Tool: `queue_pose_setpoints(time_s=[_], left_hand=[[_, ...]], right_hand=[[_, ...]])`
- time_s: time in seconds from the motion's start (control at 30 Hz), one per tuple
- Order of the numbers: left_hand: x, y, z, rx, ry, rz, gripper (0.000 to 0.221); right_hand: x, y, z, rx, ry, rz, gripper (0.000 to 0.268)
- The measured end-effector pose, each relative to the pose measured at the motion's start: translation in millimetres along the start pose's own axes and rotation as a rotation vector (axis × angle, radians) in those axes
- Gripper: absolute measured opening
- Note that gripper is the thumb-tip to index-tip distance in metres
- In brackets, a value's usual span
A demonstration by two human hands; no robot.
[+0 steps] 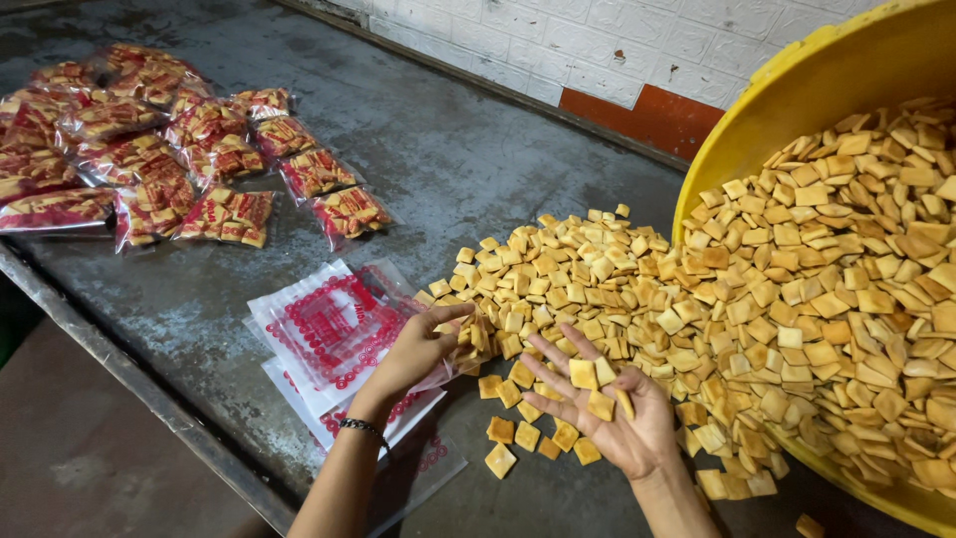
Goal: The person picks up square snacks from a large yellow bucket and places them into clear plastic bags by hand on a metal table, then moves the filled bags to a stack.
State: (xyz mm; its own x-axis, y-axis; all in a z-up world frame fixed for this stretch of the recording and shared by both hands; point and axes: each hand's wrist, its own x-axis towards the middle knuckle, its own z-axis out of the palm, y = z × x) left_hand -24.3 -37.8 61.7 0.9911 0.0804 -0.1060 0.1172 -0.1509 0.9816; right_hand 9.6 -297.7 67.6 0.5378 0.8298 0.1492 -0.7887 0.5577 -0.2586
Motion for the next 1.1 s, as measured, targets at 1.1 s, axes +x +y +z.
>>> queue_pose_setpoints(time_s=[1.1], left_hand=[[1,-5,9,0.014,-0.164,0.157,0.045]], right_hand=[[11,44,27,-1.989,0.919,0.515,0.024]])
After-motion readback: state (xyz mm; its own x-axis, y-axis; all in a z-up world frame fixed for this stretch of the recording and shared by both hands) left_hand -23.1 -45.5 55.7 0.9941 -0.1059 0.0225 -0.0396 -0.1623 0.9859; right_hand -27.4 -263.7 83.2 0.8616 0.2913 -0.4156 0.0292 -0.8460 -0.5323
